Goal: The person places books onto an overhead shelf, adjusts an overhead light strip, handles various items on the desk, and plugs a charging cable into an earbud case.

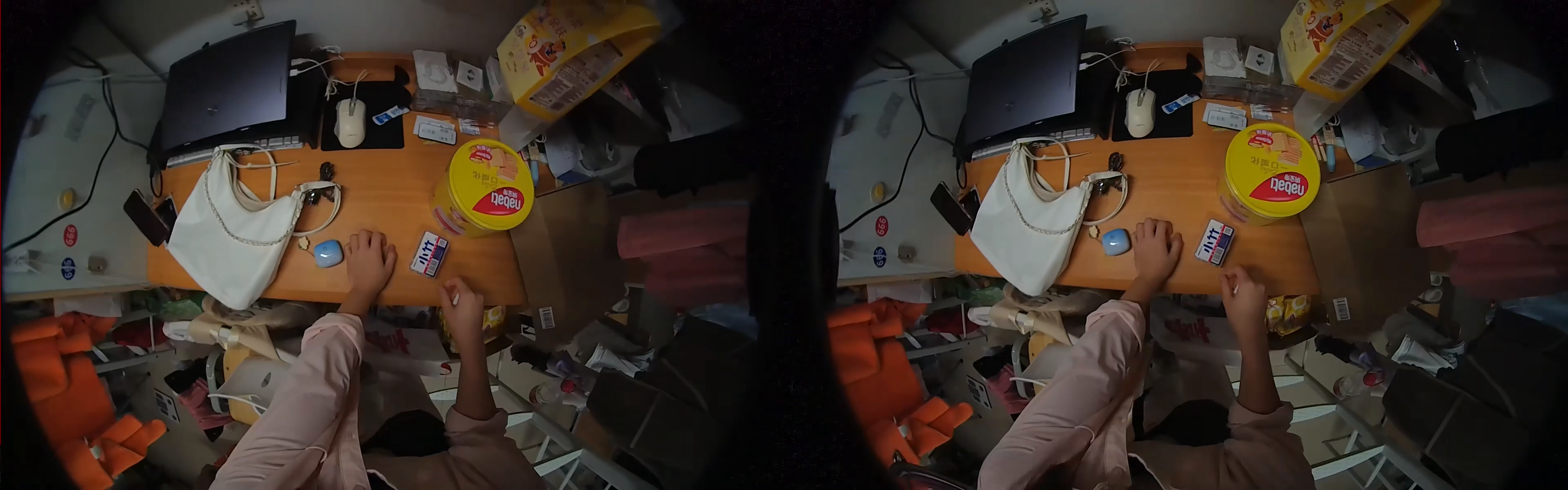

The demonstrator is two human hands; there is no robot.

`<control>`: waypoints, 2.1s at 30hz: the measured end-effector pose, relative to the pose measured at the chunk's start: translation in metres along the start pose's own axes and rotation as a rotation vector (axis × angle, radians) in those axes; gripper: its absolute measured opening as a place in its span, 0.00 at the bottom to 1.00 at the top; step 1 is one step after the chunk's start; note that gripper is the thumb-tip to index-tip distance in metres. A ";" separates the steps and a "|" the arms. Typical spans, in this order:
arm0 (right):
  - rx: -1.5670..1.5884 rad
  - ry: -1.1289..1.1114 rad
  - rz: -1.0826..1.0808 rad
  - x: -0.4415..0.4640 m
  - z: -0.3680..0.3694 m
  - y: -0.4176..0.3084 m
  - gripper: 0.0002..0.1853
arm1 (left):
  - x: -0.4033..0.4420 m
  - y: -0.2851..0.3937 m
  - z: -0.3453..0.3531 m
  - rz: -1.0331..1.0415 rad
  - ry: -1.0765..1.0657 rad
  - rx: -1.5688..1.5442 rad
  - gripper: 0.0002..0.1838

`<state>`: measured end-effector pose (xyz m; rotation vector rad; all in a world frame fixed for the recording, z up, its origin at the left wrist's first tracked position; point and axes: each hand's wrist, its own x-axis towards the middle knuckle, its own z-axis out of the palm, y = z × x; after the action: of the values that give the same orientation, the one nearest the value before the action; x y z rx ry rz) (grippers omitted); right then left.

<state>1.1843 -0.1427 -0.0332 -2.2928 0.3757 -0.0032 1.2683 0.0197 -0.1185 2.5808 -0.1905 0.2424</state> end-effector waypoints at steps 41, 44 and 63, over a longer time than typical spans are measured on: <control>-0.192 -0.234 -0.529 0.024 0.168 -0.083 0.29 | -0.329 -0.002 -0.197 -0.725 0.008 -0.779 0.09; -0.148 -0.252 -0.552 0.007 0.152 -0.103 0.25 | -0.318 -0.008 -0.200 -0.732 0.040 -1.003 0.11; 0.470 -0.854 -1.458 -0.153 0.191 -0.373 0.10 | -0.355 -0.063 -0.342 -0.647 1.009 -1.766 0.11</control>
<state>1.1613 0.2745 0.1222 -1.4353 -1.5339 0.1290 0.8879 0.2836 0.0627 0.5201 0.5550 0.6621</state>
